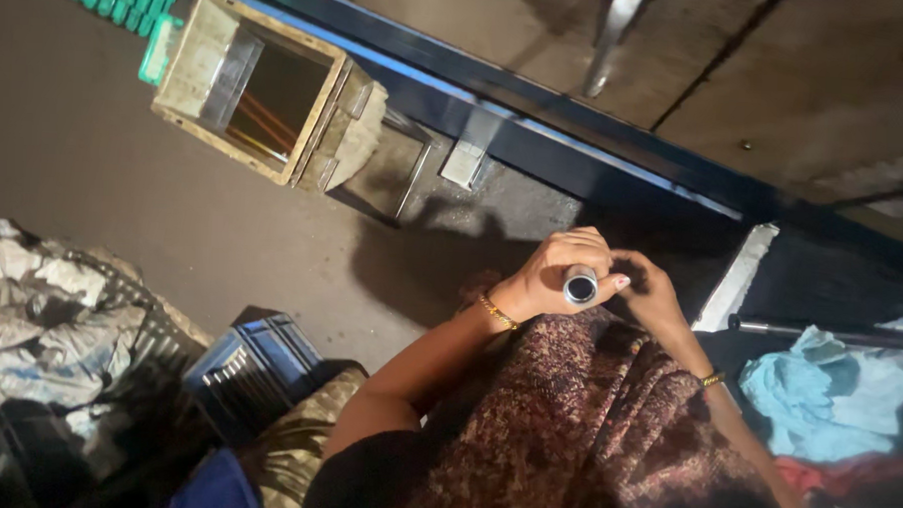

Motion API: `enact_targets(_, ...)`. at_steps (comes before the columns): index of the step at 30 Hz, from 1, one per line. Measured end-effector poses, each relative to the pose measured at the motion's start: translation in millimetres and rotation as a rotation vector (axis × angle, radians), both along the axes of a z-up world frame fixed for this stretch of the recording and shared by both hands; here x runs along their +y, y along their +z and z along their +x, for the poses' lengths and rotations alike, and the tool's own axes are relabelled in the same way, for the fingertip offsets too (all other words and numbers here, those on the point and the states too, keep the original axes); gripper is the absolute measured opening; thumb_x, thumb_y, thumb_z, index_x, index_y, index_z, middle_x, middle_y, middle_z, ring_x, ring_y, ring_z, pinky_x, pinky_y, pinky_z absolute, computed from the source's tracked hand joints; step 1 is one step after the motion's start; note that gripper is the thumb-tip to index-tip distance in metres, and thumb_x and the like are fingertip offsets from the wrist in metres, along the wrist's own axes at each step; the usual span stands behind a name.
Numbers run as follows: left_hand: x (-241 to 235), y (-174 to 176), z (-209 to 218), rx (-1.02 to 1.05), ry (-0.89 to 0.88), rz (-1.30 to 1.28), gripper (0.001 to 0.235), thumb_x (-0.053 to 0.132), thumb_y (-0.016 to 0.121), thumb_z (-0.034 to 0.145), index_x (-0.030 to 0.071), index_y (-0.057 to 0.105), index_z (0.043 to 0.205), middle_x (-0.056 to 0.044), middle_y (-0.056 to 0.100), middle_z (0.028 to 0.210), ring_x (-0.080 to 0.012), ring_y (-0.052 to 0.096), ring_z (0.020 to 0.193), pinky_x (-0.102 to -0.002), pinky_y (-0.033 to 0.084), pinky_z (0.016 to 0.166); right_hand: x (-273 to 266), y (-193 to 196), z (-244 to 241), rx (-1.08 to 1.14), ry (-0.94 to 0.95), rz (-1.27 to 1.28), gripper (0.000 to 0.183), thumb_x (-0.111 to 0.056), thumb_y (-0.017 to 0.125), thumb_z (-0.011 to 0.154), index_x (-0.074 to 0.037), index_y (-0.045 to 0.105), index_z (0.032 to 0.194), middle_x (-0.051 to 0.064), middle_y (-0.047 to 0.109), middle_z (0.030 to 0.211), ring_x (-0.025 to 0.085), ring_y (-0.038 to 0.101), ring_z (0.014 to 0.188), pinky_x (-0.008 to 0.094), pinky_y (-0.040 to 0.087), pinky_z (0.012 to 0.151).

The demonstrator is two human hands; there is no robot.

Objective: The person opens a machine door, removes a metal rod, wipes it with a cloth, and places it into a container. The person repeats this process with multiple metal rods, wiping each one before placing it in the container.

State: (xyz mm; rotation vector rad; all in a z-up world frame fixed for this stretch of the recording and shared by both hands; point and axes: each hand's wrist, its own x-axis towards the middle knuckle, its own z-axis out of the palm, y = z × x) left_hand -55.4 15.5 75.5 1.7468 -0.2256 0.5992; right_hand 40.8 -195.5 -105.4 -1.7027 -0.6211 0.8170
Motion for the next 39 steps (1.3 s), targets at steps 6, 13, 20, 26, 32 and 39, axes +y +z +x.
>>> enact_targets(6, 14, -1, -16, -0.003, 0.040, -0.139, 0.023, 0.007, 0.078, 0.085, 0.004, 0.058, 0.072, -0.007, 0.064, 0.071, -0.0239, 0.066, 0.070, -0.037, 0.054, 0.075, 33, 13, -3, -0.167, 0.161, 0.055, 0.058, 0.003, 0.073, 0.080, -0.001, 0.056, 0.135, 0.013, 0.063, 0.133, 0.024, 0.059, 0.127, 0.035, 0.045, 0.108)
enact_targets(13, 60, -18, -42, 0.053, 0.058, -0.323, 0.027, 0.005, 0.073, 0.090, 0.005, 0.055, 0.070, -0.007, 0.063, 0.072, -0.0205, 0.064, 0.072, -0.033, 0.050, 0.069, 92, 42, -4, -0.294, 0.321, -0.096, 0.056, -0.009, 0.078, 0.078, -0.001, 0.058, 0.130, 0.017, 0.066, 0.128, 0.028, 0.063, 0.122, 0.037, 0.048, 0.103)
enact_targets(20, 125, -62, -48, 0.049, 0.195, -1.097, 0.030, 0.004, 0.066, 0.097, 0.011, 0.051, 0.072, -0.001, 0.056, 0.067, -0.0136, 0.056, 0.064, -0.030, 0.046, 0.064, 152, 35, -16, -0.360, 0.402, -0.103, 0.041, -0.024, 0.083, 0.081, -0.002, 0.067, 0.112, 0.012, 0.071, 0.099, 0.021, 0.068, 0.089, 0.033, 0.053, 0.083)
enact_targets(26, 223, -81, -66, -0.117, 0.557, -1.397, 0.018, 0.010, 0.071, 0.097, 0.015, 0.055, 0.090, 0.002, 0.053, 0.067, -0.0122, 0.054, 0.062, -0.033, 0.054, 0.079, 231, 23, -11, -0.331, 0.468, -0.251, 0.037, -0.025, 0.085, 0.079, -0.002, 0.068, 0.104, 0.006, 0.067, 0.070, 0.012, 0.059, 0.059, 0.029, 0.047, 0.056)
enact_targets(32, 337, -118, -132, 0.293, 0.763, -1.035, 0.036, 0.027, 0.070, 0.099, 0.008, 0.053, 0.124, -0.002, 0.060, 0.106, -0.0077, 0.059, 0.092, -0.031, 0.049, 0.085, 333, 7, -38, -0.062, 0.422, -0.277, 0.043, -0.026, 0.083, 0.079, -0.005, 0.071, 0.114, 0.003, 0.063, 0.068, 0.010, 0.051, 0.054, 0.028, 0.038, 0.049)
enact_targets(39, 370, -239, -197, 0.461, 0.712, -0.675, 0.042, 0.024, 0.073, 0.098, -0.003, 0.057, 0.127, -0.012, 0.065, 0.117, -0.0166, 0.065, 0.105, -0.031, 0.054, 0.093, 477, 19, -55, -0.313, 0.527, -0.463, 0.044, -0.039, 0.080, 0.084, 0.001, 0.076, 0.104, 0.012, 0.069, 0.069, 0.020, 0.065, 0.063, 0.035, 0.050, 0.063)
